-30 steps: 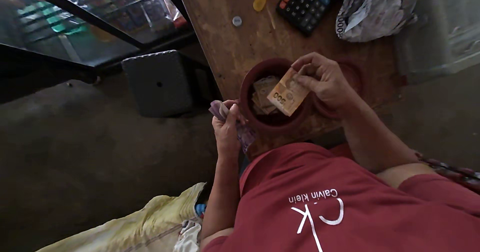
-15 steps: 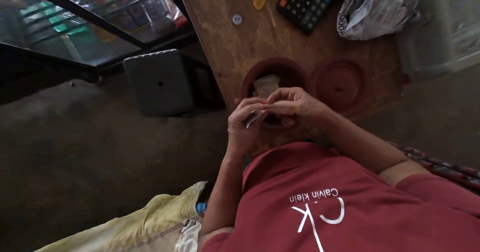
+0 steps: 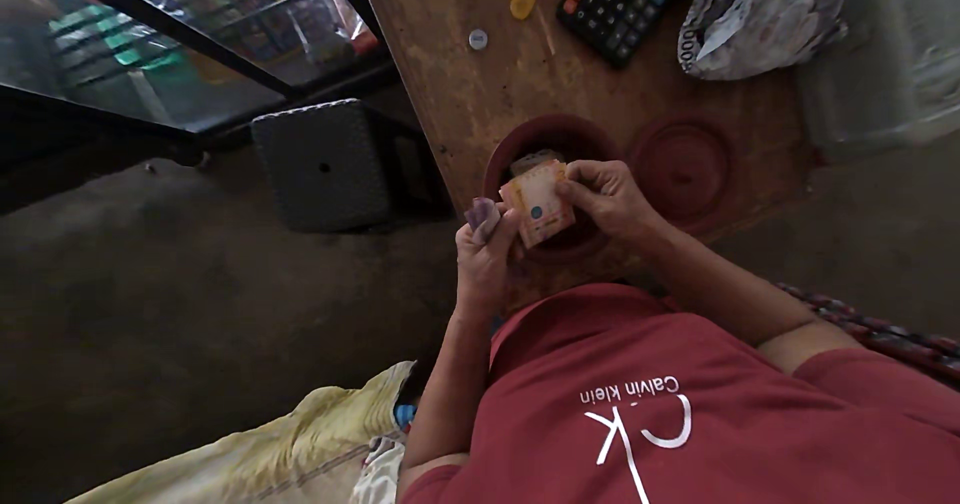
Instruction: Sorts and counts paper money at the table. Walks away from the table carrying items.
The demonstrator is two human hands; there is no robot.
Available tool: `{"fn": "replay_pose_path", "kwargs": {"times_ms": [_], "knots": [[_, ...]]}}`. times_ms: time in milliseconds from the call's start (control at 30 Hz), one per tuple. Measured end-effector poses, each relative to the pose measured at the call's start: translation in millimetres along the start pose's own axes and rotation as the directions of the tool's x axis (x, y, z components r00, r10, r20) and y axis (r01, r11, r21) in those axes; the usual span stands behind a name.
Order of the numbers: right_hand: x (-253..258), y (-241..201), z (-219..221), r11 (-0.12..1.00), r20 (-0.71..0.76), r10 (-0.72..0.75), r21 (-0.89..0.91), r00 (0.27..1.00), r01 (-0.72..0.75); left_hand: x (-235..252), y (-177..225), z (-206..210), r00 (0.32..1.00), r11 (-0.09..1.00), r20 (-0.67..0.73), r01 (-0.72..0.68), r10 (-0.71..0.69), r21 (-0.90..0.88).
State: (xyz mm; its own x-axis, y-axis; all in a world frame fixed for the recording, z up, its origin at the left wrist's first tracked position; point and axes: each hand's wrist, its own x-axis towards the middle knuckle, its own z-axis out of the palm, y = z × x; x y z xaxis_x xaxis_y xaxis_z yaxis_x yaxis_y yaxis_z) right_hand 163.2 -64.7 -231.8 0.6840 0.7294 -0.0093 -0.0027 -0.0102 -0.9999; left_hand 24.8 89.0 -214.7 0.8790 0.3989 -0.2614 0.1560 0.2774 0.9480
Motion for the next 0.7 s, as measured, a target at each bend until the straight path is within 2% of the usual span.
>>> {"fn": "replay_pose_path", "kwargs": {"times_ms": [100, 267, 433, 533, 700], "knots": [[0.0, 1.1, -0.8, 0.999, 0.031, 0.007, 0.034, 0.999, -0.008, 1.0, -0.7, -1.2, 1.0, 1.0, 0.022, 0.015, -0.016, 0.005], [0.9, 1.0, -1.5, 1.0, 0.048, -0.017, 0.02, 0.999, 0.016, 2.8, -0.2, 1.5, 0.998, 1.0, -0.055, 0.018, -0.016, 0.022], [-2.1, 12.3, 3.1, 0.985, -0.077, -0.173, -0.035, 0.982, 0.171, 3.9, -4.4, 5.9, 0.996, 0.992, -0.084, 0.015, -0.026, -0.125], [-3.5, 18.4, 2.6, 0.966, -0.092, -0.26, -0.032, 0.961, 0.258, 4.8, -4.2, 6.8, 0.991, 0.986, -0.13, 0.014, -0.036, -0.165], [-4.9, 23.9, -2.5, 0.965, -0.064, -0.261, -0.023, 0.963, 0.26, 6.1, -5.9, 6.1, 0.99, 0.988, -0.14, 0.008, -0.03, -0.156]]}}
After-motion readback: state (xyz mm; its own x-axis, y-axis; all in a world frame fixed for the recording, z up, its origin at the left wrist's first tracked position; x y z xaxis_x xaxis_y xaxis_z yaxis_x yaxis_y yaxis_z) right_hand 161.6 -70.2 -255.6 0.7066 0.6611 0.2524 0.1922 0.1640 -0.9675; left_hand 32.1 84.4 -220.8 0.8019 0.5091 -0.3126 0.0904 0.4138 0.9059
